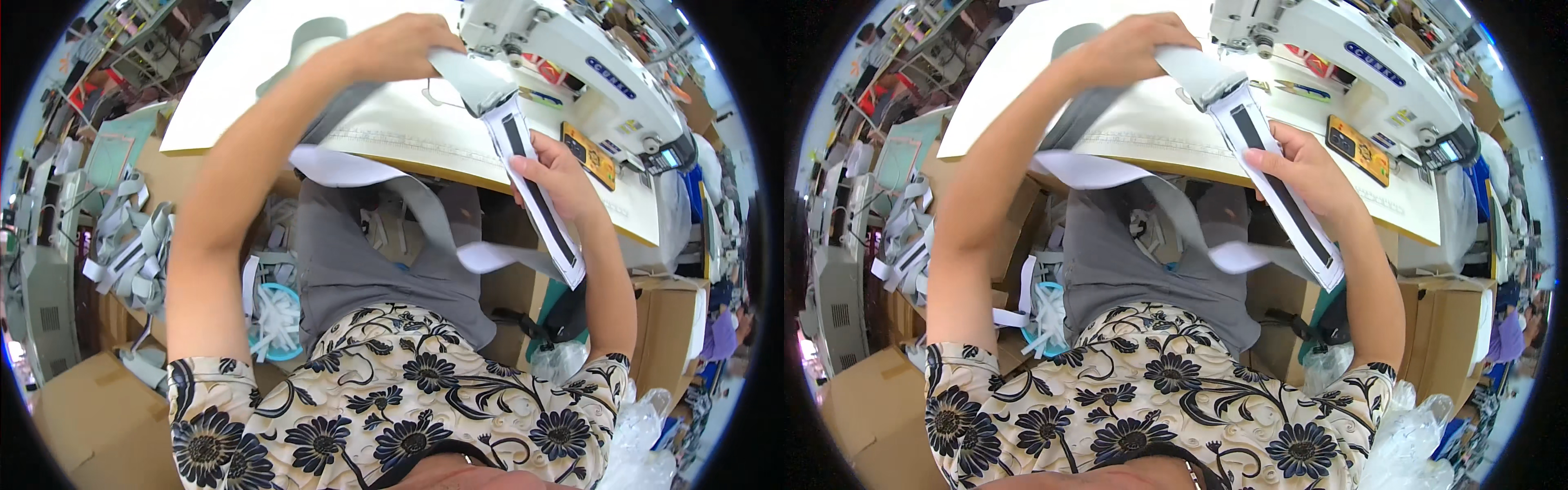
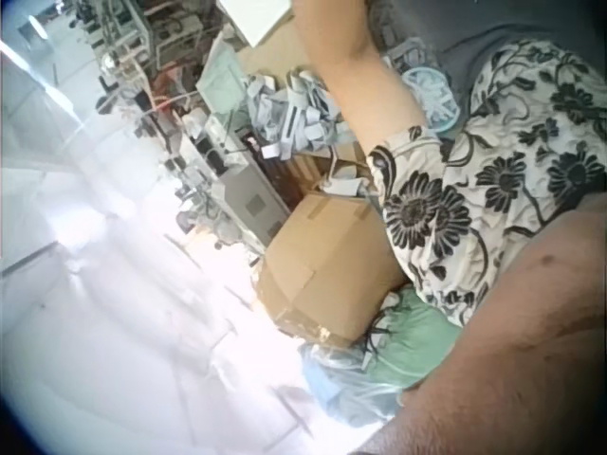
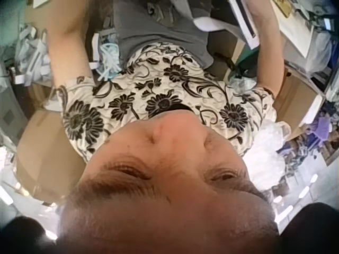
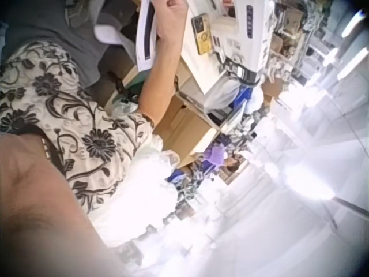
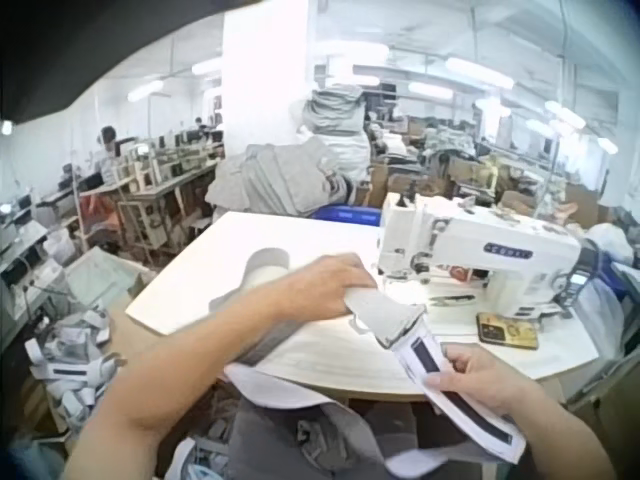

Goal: Sewing and assembling fabric straps using an industrial sewing machine.

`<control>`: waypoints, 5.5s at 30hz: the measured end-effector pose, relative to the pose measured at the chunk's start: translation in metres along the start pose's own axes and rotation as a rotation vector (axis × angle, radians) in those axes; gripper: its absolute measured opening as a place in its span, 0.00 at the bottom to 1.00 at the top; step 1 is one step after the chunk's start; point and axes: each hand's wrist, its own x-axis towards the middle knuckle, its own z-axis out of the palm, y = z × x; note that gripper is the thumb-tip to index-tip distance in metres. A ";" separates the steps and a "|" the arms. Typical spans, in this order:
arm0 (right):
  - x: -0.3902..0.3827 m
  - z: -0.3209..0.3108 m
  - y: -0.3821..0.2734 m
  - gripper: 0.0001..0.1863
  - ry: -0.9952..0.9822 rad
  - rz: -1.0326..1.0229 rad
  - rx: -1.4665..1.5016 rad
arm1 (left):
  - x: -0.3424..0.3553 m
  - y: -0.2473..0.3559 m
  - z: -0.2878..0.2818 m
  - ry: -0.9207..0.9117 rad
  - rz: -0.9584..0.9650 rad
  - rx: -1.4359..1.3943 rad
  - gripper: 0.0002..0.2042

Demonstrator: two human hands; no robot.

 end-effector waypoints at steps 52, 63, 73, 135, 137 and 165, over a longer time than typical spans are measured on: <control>0.020 0.135 0.109 0.14 0.213 -0.179 0.538 | -0.079 0.029 0.038 0.184 -0.977 -0.935 0.22; -0.025 0.144 0.128 0.14 0.168 -0.239 0.426 | -0.102 0.096 0.034 -0.016 -1.021 -1.096 0.22; -0.046 0.143 0.135 0.10 0.048 -0.145 0.264 | -0.115 0.115 0.043 -0.147 -1.055 -1.154 0.18; 0.059 0.048 0.076 0.16 0.246 -1.166 -1.149 | -0.036 0.048 0.052 -0.205 -0.817 -0.280 0.16; 0.059 0.048 0.082 0.16 0.256 -1.127 -1.159 | -0.033 0.042 0.054 -0.222 -0.814 -0.311 0.19; 0.075 0.003 0.051 0.16 0.224 -0.938 -1.192 | 0.022 0.017 0.056 -0.168 -0.904 -0.382 0.16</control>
